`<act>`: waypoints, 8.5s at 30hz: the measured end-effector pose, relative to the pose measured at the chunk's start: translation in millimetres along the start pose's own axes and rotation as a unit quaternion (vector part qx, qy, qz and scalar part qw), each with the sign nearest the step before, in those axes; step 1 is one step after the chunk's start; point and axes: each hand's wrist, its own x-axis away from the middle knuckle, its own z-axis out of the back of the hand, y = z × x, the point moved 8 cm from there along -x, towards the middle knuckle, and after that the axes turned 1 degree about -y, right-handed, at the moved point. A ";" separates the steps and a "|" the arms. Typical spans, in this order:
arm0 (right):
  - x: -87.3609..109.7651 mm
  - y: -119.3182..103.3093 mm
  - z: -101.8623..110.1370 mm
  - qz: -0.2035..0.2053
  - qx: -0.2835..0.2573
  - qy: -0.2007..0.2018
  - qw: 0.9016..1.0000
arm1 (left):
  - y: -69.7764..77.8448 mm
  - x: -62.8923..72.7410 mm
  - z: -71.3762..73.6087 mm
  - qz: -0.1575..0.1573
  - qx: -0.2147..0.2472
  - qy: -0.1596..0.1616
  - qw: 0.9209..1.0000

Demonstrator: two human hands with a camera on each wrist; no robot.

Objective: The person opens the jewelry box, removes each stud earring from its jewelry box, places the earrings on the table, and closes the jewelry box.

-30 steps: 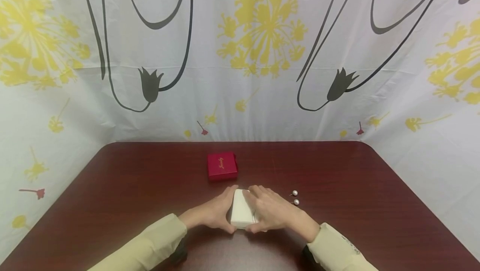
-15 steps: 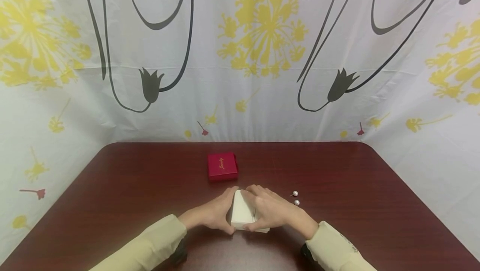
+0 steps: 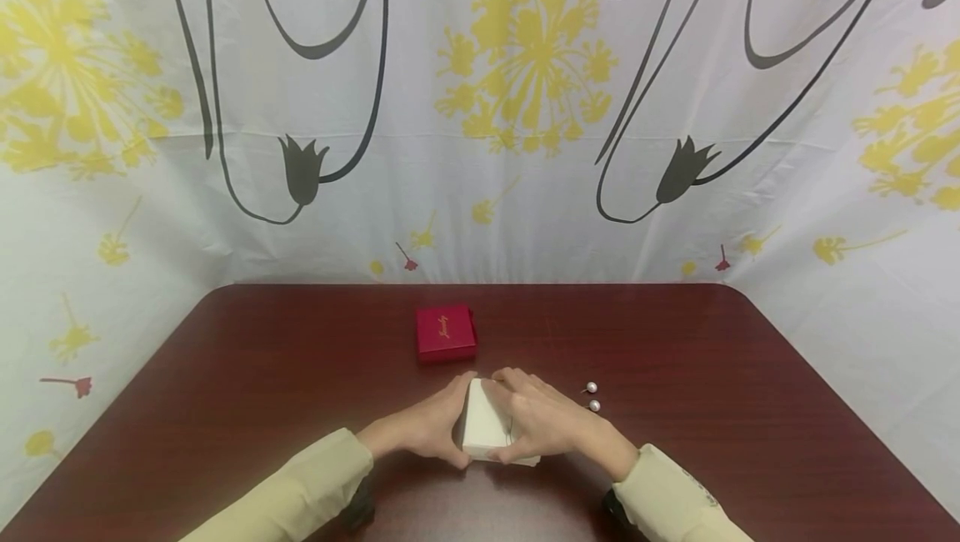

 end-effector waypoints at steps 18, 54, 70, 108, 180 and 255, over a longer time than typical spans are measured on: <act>6.5 2.8 1.1 0.001 0.027 0.006 1.000 | -4.2 -1.3 -1.9 -0.002 0.009 -0.002 1.000; 30.5 19.1 13.3 -0.019 0.006 0.021 1.000 | -5.6 -1.2 -3.3 0.026 0.011 -0.020 0.999; 31.3 23.5 11.5 -0.028 -0.015 0.019 0.999 | -7.4 -1.4 -4.1 0.035 0.022 -0.025 0.999; 35.2 27.0 15.3 -0.040 -0.055 0.013 0.998 | -5.5 -1.9 -1.9 0.016 0.019 -0.012 1.000; 14.8 119.0 0.4 -0.144 -0.046 0.002 0.988 | -5.6 -2.6 -1.4 0.013 0.007 -0.006 1.000; 17.1 69.7 35.7 -0.085 -0.008 0.108 0.990 | -3.0 -2.4 -0.9 0.009 0.008 -0.001 1.000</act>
